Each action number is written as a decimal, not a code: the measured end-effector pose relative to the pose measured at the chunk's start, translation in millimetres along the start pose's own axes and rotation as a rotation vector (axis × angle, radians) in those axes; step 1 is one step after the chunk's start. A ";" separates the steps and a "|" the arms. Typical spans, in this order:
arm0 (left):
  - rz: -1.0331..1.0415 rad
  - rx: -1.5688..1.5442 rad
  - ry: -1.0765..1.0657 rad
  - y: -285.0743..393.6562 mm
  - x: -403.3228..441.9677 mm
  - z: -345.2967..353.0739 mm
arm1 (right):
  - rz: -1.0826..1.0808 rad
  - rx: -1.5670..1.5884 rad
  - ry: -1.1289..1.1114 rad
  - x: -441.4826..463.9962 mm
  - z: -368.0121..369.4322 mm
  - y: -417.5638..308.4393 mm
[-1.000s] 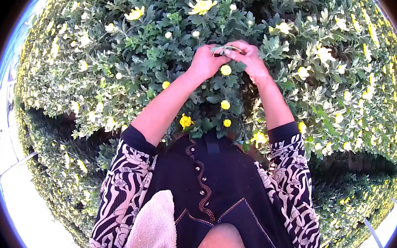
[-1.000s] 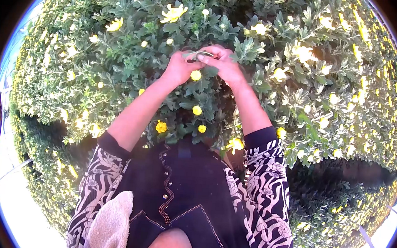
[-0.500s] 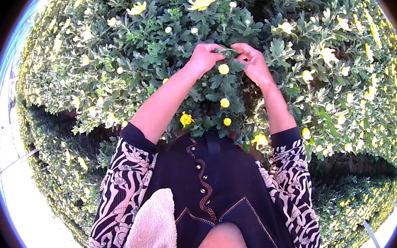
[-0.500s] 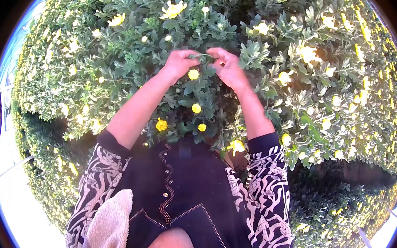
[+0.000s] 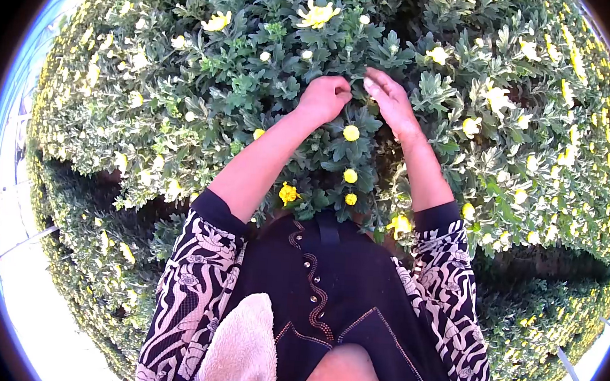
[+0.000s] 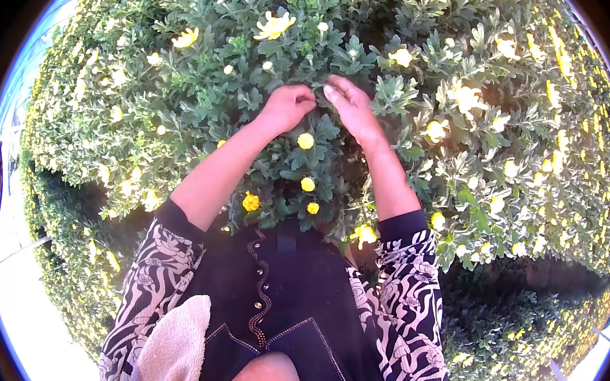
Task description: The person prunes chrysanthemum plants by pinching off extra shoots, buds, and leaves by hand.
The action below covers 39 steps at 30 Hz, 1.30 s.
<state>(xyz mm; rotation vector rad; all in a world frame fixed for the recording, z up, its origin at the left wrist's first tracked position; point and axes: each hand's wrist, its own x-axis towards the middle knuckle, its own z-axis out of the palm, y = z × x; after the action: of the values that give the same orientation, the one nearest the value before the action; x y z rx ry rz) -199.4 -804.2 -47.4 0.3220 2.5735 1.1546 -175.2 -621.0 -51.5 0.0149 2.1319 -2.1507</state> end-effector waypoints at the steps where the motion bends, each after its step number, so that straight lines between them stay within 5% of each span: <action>1: 0.082 -0.072 0.174 2.3 5.1 1.8 | 0.009 -0.016 -0.019 9.1 0.5 -4.6; 5: -0.045 -0.553 0.443 14.4 29.2 -13.9 | 0.064 0.160 0.188 69.0 10.5 3.4; 7: -0.025 -0.499 0.534 0.8 43.6 -15.3 | -0.089 0.074 0.338 92.5 17.3 0.7; 9: -0.016 -0.529 0.551 1.1 48.3 -19.0 | 0.013 0.138 0.216 108.0 14.4 -5.6; 15: -0.123 -0.583 0.361 16.0 47.5 -27.7 | 0.248 0.187 -0.153 102.2 1.7 -8.4; 18: 0.025 -0.387 0.208 -2.8 57.8 -25.2 | 0.077 0.292 -0.208 96.5 -0.2 4.4; 24: 0.026 -0.322 0.057 -11.5 71.0 -17.3 | 0.151 0.289 -0.169 71.9 -12.4 6.0; 26: 0.266 -0.182 0.142 -19.3 75.1 -10.5 | -0.089 0.283 -0.012 66.8 -8.5 8.4; 32: 0.191 -0.243 -0.010 -15.6 85.6 -4.2 | -0.079 0.420 0.037 62.2 -21.4 11.5; 34: 0.263 -0.242 0.075 -12.9 86.2 -2.6 | -0.103 0.374 0.085 61.1 -22.1 14.3; 36: 0.069 -0.294 0.085 -8.3 86.9 -4.0 | -0.156 0.309 -0.062 56.7 -25.3 11.5; 39: 0.054 -0.302 0.103 5.1 82.7 1.8 | -0.084 0.218 -0.005 53.6 -20.9 5.0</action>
<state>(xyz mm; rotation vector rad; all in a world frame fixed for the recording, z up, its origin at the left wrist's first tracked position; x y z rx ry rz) -275.3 -773.0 -59.5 0.2692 2.4375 1.5924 -229.6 -604.1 -61.3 -0.0631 1.9168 -2.4180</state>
